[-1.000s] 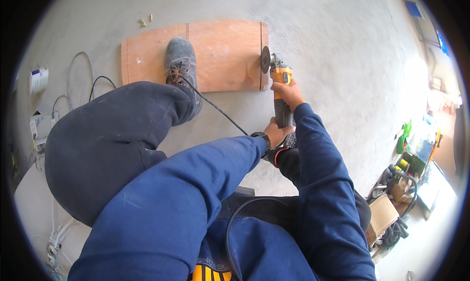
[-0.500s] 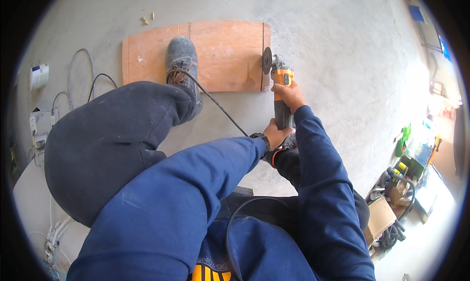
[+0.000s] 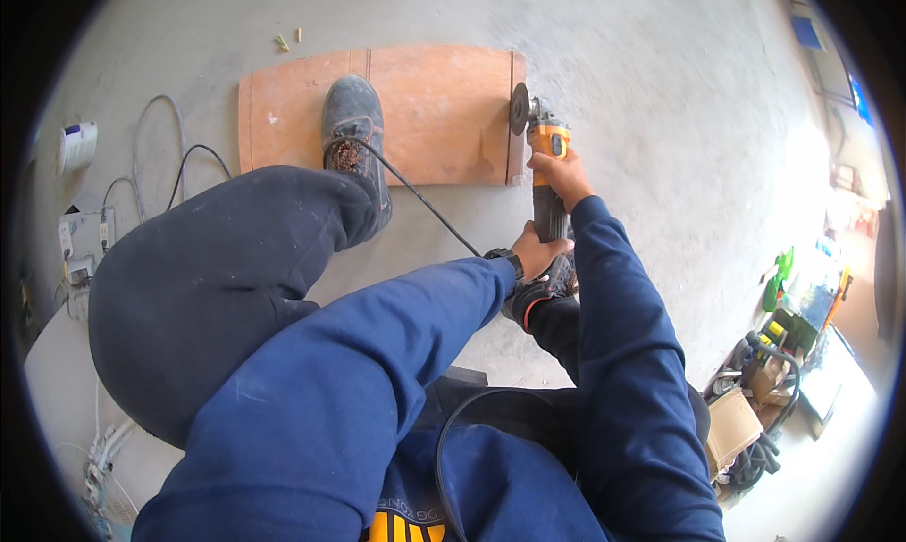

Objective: The person uses an angle grinder to cut a rectangular wooden board on the floor. They reposition the board and continue cutting along marked lines, then lift and inspect the cut piece.

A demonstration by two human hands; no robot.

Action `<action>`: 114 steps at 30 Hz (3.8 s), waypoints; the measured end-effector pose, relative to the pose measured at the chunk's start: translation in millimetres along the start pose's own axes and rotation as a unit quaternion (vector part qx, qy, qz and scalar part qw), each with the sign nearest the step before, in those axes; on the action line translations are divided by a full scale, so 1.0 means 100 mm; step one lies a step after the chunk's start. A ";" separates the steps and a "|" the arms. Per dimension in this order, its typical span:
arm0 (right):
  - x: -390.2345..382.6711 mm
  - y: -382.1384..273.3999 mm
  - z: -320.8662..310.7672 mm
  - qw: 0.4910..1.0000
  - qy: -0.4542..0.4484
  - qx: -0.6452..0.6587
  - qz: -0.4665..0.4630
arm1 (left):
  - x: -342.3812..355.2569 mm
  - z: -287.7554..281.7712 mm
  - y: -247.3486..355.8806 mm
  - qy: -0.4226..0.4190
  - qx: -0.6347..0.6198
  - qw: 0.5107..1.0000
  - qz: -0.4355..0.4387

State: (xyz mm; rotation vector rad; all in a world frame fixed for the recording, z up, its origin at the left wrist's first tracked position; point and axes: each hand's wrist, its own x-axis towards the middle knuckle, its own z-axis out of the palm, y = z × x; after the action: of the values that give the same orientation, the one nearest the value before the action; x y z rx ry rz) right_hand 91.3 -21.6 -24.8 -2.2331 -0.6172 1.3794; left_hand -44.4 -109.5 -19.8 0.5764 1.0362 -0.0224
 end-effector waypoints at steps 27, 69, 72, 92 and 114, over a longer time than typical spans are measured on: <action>0.69 -0.45 -0.06 0.999 -0.001 0.015 -0.037 | 0.56 -0.23 0.54 -0.015 -0.002 0.998 0.055; 0.45 -0.22 -0.02 0.999 -0.015 0.022 -0.030 | 0.42 -0.15 0.25 0.010 0.007 0.999 0.031; 0.39 -0.17 -0.03 0.999 -0.011 0.013 -0.034 | 0.43 -0.12 0.15 0.023 0.020 0.998 0.048; -0.24 0.63 0.01 0.965 -0.030 0.261 0.023 | 0.03 -0.08 -0.63 0.054 0.174 0.981 0.063; -1.25 -0.51 -0.90 0.845 -0.049 0.490 -0.209 | -0.59 -0.05 0.92 -0.004 0.382 0.854 0.352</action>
State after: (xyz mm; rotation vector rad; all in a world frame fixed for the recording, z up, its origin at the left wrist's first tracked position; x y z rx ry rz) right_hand 115.3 -65.6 129.3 -1.1312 -0.2778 1.1794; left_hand -53.6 -43.0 67.4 1.6645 0.7254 0.2194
